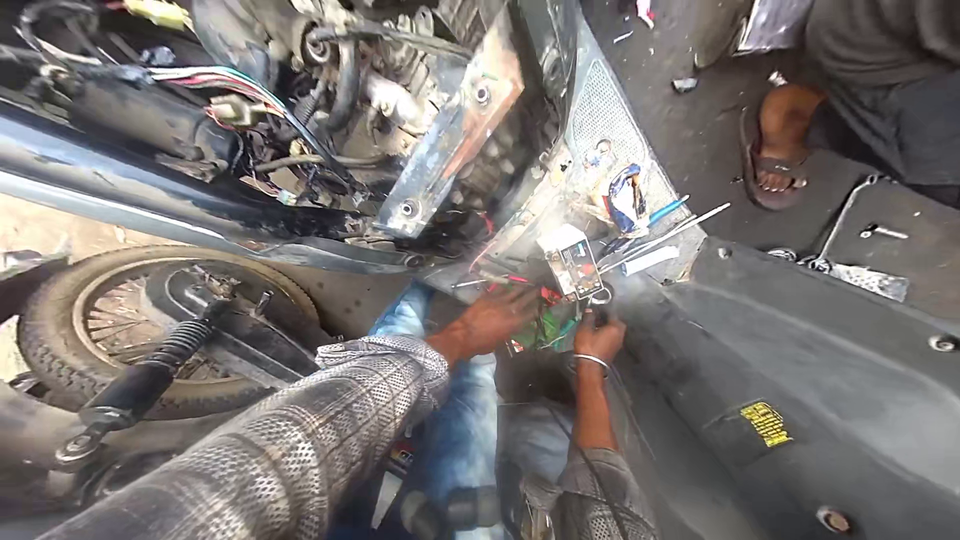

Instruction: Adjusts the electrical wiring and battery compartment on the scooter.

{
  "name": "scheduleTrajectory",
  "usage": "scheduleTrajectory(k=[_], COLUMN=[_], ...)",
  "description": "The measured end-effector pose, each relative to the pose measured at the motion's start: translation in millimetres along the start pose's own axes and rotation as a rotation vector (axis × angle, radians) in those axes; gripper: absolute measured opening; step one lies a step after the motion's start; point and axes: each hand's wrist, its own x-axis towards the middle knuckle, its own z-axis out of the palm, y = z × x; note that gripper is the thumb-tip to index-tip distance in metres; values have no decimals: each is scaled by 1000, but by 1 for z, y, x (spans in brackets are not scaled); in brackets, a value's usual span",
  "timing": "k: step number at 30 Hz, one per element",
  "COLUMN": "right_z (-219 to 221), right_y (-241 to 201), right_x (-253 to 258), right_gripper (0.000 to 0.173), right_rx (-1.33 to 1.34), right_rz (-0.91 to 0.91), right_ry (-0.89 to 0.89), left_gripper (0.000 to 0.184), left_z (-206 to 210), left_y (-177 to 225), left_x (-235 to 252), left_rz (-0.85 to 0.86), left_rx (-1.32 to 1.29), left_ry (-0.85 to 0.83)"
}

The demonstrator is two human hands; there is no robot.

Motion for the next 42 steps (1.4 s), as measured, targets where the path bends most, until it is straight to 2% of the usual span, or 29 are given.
scheduleTrajectory(k=[2,3,5,7,10,13,15,17,19,22,23,27,30,34,38,40,42], right_z=[-5,-8,-8,-7,-10,-10,-12,-10,-12,-10,-6,2,8,16,12,6,3], right_y=[-26,-38,-49,-47,-38,-32,-37,-40,-41,-42,-40,-33,-32,-45,-51,-51,-47], right_x=[15,23,38,46,55,55,53,49,47,43,42,40,31,6,10,15,9], right_gripper=[30,33,54,63,56,44,36,34,46,96,104,98,105,102,110,108,103], right_rx=[-66,-132,-241,-283,-129,115,21,-153,-290,-392,-391,-199,-90,-99,-184,-227,-143], right_rz=[-5,12,51,61,94,188,141,83,43,-3,-27,-39,45,107,172,164,157], right_ry=[-20,-85,-240,-293,-297,-296,-249,-204,-183,-232,-245,-151,-72,46,29,25,62], left_gripper=[82,86,85,80,59,55,53,50,49,48,49,50,48,52,55,55,55], left_z=[-7,-12,-20,-28,-44,-62,-71,-76,-76,-75,-76,-76,-80,-104,-121,-121,-124], left_y=[-1,-1,-2,0,8,18,12,2,-3,-2,1,16,18,1,-19,-28,-23], left_x=[-4,-8,-24,-46,-91,-160,-202,-237,-257,-264,-263,-253,-254,-260,-267,-265,-261], left_rz=[33,37,3,-82,-278,-570,-694,-729,-723,-722,-733,-709,-625,-623,-657,-629,-614], left_rx=[53,76,60,-43,-221,-422,-449,-435,-432,-421,-432,-548,-546,-508,-440,-404,-391], left_ry=[-15,-7,39,82,232,357,439,530,559,582,583,625,636,593,579,581,558])
